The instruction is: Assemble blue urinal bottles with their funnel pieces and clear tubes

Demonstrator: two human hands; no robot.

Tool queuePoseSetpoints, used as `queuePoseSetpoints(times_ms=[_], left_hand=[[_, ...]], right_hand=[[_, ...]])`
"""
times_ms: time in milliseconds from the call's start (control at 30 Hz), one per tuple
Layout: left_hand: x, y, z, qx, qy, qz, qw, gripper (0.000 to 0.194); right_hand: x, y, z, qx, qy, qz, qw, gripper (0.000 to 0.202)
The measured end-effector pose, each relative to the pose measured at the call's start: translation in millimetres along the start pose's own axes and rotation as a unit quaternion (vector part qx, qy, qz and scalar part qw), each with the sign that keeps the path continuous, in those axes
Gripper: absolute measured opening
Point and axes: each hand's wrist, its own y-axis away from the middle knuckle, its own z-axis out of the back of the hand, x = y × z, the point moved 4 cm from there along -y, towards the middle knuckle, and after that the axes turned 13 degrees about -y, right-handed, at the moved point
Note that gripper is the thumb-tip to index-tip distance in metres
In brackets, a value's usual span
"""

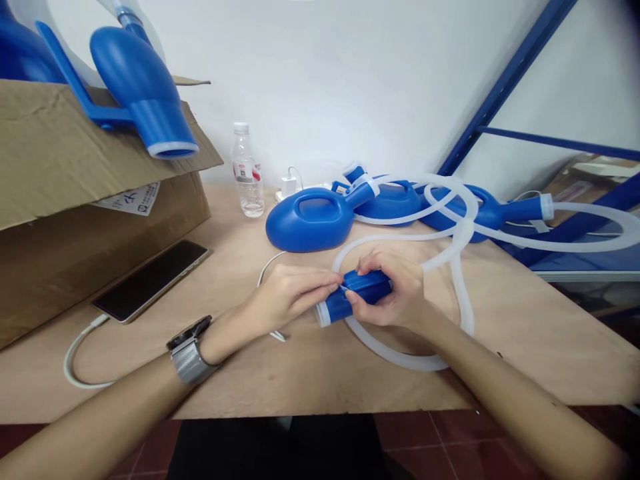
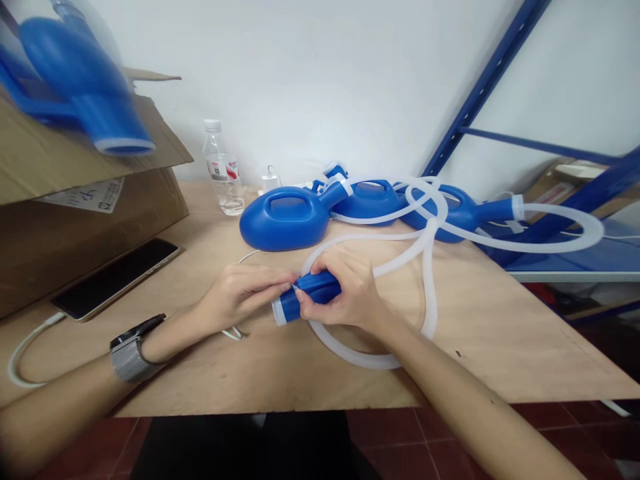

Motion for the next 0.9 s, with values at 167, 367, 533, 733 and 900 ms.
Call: queuePoseSetpoints(times_ms=[167, 367, 533, 733, 900], left_hand=[[-3, -1, 0.9, -0.005, -0.020, -0.010, 1.000, 0.021], [-11, 2, -4.3, -0.030, -0.061, -0.023, 0.997, 0.018], [-12, 1, -7.9, -0.015, -0.068, -0.007, 0.998, 0.018], [-9, 0, -11.2, 0.012, -0.010, 0.053, 0.998, 0.026], [-1, 9, -22.7, 0.084, -0.024, 0.089, 0.992, 0.078]], right_hand=[[7, -5, 0, 0.022, 0.049, 0.037, 0.998, 0.025], [14, -7, -2, 0.051, 0.098, 0.063, 0.992, 0.016], [14, -4, -5, 0.049, 0.104, 0.081, 0.990, 0.014], [9, -8, -1, 0.030, 0.101, 0.061, 0.993, 0.006], [2, -12, 9, 0.014, 0.117, 0.078, 0.990, 0.011]])
